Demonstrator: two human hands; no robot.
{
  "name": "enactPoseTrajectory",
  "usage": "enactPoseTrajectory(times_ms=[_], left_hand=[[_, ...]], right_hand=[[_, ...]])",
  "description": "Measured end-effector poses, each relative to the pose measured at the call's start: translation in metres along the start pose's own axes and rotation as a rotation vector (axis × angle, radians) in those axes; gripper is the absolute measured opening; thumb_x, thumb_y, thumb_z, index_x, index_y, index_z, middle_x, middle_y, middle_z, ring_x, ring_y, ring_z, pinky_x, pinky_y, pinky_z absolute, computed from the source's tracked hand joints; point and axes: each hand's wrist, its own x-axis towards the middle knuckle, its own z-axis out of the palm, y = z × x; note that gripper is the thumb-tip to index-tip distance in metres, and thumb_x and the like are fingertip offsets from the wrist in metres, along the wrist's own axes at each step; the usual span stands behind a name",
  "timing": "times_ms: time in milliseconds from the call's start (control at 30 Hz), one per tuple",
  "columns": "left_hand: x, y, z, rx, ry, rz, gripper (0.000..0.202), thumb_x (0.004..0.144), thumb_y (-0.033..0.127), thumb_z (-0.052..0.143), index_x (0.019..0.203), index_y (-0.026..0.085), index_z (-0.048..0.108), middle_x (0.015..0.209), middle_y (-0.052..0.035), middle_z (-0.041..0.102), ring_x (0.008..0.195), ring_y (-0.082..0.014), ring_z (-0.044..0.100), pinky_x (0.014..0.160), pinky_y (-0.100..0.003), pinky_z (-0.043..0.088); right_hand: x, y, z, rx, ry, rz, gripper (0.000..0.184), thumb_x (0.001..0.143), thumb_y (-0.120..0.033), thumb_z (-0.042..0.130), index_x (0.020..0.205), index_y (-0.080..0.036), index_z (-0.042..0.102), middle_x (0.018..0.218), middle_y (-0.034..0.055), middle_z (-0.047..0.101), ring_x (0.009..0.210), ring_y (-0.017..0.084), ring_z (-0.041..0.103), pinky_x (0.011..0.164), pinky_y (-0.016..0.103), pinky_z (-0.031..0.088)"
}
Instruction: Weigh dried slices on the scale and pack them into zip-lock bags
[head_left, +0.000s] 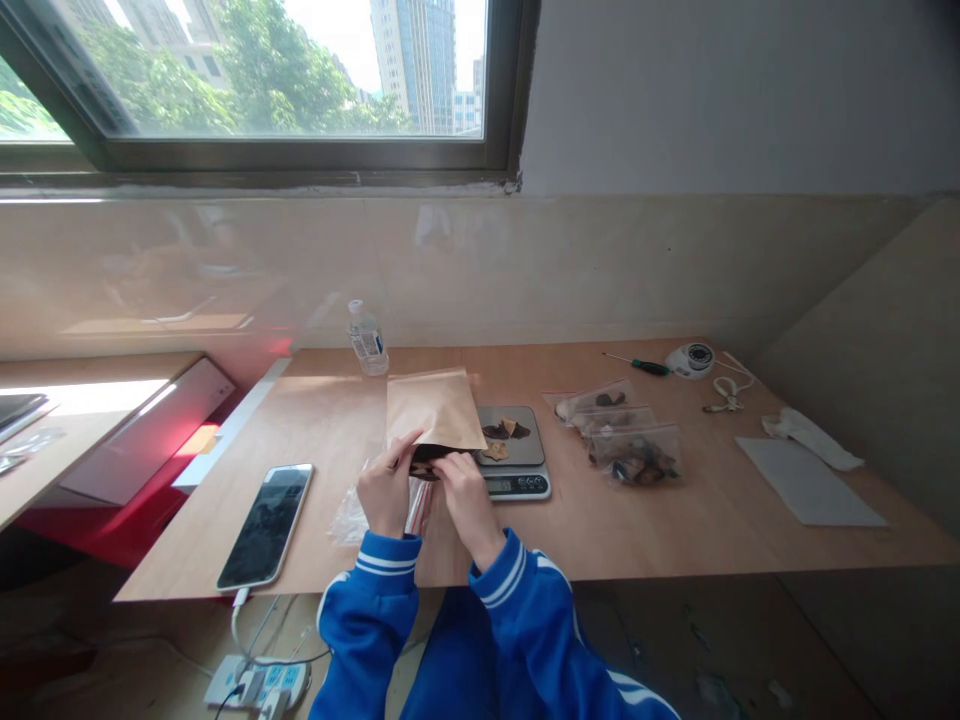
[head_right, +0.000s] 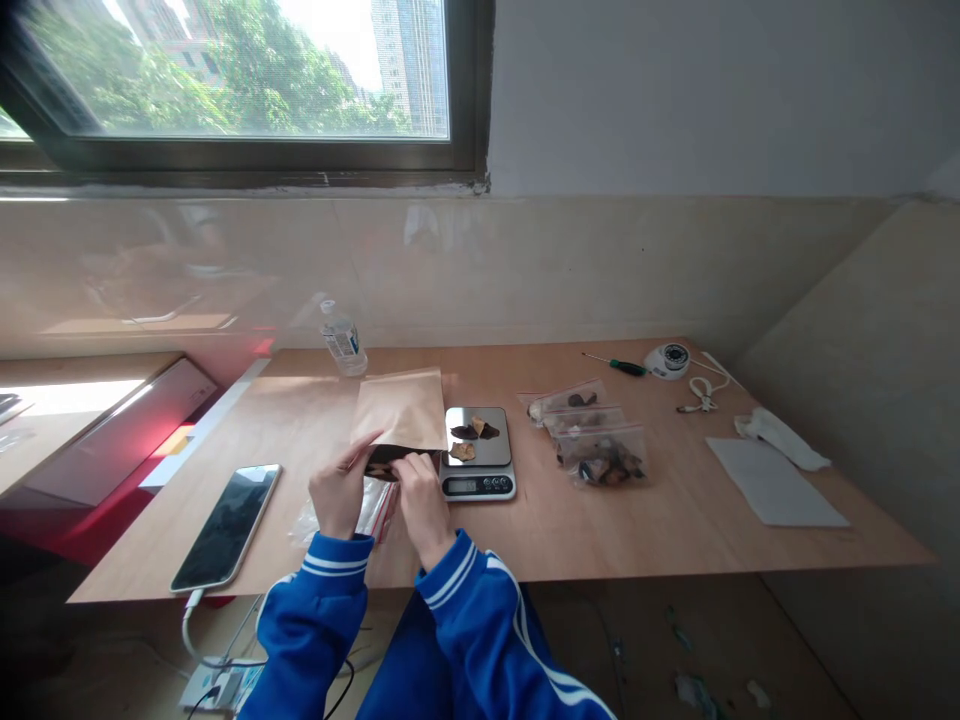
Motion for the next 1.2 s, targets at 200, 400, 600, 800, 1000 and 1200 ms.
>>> enactPoseTrajectory(times_ms=[200,400,600,800,1000,1200], left_hand=[[0.007,-0.001,0.001,-0.012,0.009,-0.022,0.025,0.084,0.028,0.056,0.105,0.032,0.068,0.095,0.0013,0.073,0.073,-0.0135,0.066,0.06,-0.02,0.041],[0.007,-0.001,0.004,-0.015,-0.01,-0.04,0.025,0.083,0.027,0.057,0.104,0.033,0.068,0.101,0.0009,0.072,0.079,-0.0157,0.067,0.061,-0.02,0.042],[0.007,-0.004,0.003,-0.023,-0.001,-0.04,0.025,0.083,0.026,0.057,0.105,0.033,0.068,0.102,0.0011,0.071,0.082,-0.0161,0.068,0.063,-0.021,0.044],[0.005,-0.005,0.004,-0.008,0.009,-0.02,0.025,0.084,0.029,0.057,0.105,0.033,0.068,0.102,0.0011,0.071,0.084,-0.0166,0.068,0.063,-0.02,0.044],[0.005,-0.008,0.005,-0.043,0.016,-0.015,0.024,0.083,0.028,0.058,0.104,0.034,0.068,0.097,0.0019,0.073,0.081,-0.015,0.068,0.064,-0.02,0.044],[0.004,-0.01,0.005,-0.05,0.02,0.001,0.024,0.082,0.028,0.059,0.103,0.034,0.069,0.096,0.0021,0.073,0.081,-0.0156,0.068,0.063,-0.02,0.044]], right_hand=[[-0.028,0.047,-0.069,0.098,0.193,0.166,0.021,0.088,-0.022,0.048,0.092,-0.021,0.069,0.092,0.0053,0.068,0.086,0.019,0.062,0.08,0.032,0.049],[-0.002,0.115,-0.092,-0.115,0.233,0.288,0.03,0.085,-0.027,0.044,0.088,-0.014,0.071,0.088,0.0124,0.069,0.084,0.025,0.062,0.078,0.041,0.048],[-0.002,0.121,-0.087,-0.032,0.248,0.313,0.03,0.084,-0.032,0.048,0.098,-0.014,0.069,0.095,0.012,0.069,0.085,0.024,0.062,0.079,0.039,0.048],[0.004,0.113,-0.08,0.106,0.257,0.286,0.029,0.083,-0.036,0.051,0.099,-0.016,0.066,0.096,0.0095,0.069,0.086,0.021,0.063,0.078,0.034,0.05],[0.009,0.113,-0.082,0.112,0.357,0.224,0.034,0.09,-0.038,0.042,0.101,-0.015,0.063,0.101,0.0115,0.067,0.091,0.02,0.064,0.08,0.033,0.051],[-0.023,0.087,-0.092,0.036,0.571,0.17,0.025,0.092,-0.03,0.041,0.09,-0.017,0.063,0.091,0.0085,0.065,0.088,0.02,0.061,0.082,0.035,0.048]])
